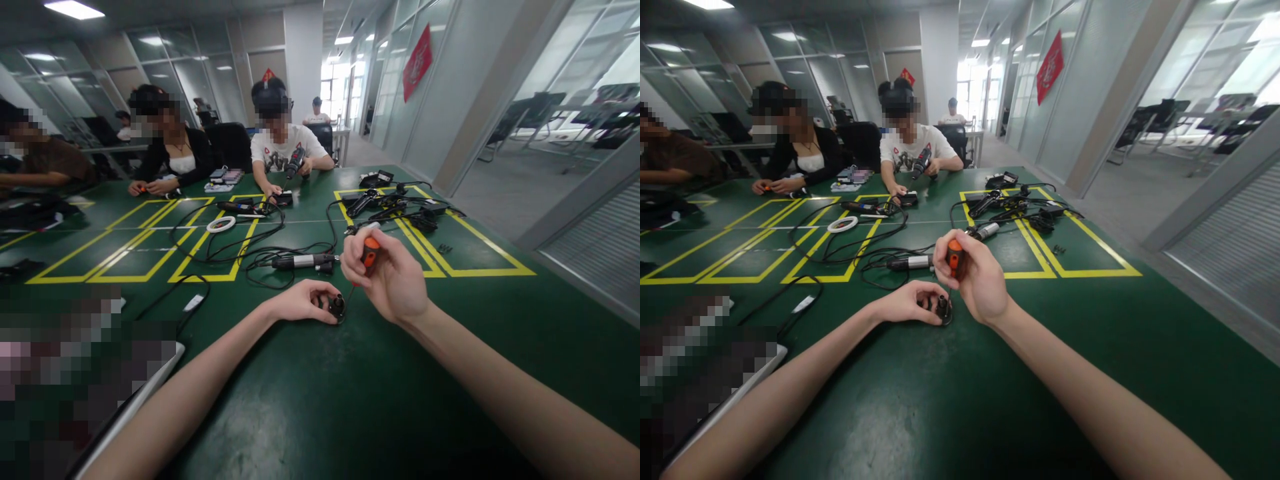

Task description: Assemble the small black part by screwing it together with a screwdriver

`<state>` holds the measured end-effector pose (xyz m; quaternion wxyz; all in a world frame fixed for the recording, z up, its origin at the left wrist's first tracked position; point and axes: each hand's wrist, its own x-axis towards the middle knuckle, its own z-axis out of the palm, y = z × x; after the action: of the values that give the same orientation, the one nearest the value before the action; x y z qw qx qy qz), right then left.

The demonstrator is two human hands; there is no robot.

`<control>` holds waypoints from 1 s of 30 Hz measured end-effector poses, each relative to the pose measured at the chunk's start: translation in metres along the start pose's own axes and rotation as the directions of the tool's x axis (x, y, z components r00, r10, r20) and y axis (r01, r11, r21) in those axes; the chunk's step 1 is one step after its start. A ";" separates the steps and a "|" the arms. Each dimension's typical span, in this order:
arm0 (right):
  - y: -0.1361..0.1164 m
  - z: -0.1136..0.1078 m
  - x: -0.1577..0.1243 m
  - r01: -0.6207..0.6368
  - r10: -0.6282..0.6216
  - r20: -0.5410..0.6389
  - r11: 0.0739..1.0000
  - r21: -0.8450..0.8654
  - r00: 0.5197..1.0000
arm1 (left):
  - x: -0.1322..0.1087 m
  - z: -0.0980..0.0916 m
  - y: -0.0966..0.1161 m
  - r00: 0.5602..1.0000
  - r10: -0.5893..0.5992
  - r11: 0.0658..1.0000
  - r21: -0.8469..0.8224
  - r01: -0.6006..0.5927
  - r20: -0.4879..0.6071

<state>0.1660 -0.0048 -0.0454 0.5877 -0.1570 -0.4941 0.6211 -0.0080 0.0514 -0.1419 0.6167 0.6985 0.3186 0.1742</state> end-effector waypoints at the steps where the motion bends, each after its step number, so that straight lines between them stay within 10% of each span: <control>1: 0.001 -0.001 0.000 0.000 0.000 0.005 1.000 0.006 1.000 | 0.000 0.000 -0.001 1.000 0.002 1.000 0.004 -0.002 -0.001; 30: 0.000 -0.003 0.003 -0.008 0.008 0.051 1.000 0.008 0.999 | -0.002 0.006 0.000 0.999 0.036 0.997 0.063 -0.034 -0.037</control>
<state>0.1673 -0.0009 -0.0460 0.5730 -0.1405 -0.5056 0.6295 -0.0053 0.0455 -0.1428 0.5853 0.7195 0.3231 0.1881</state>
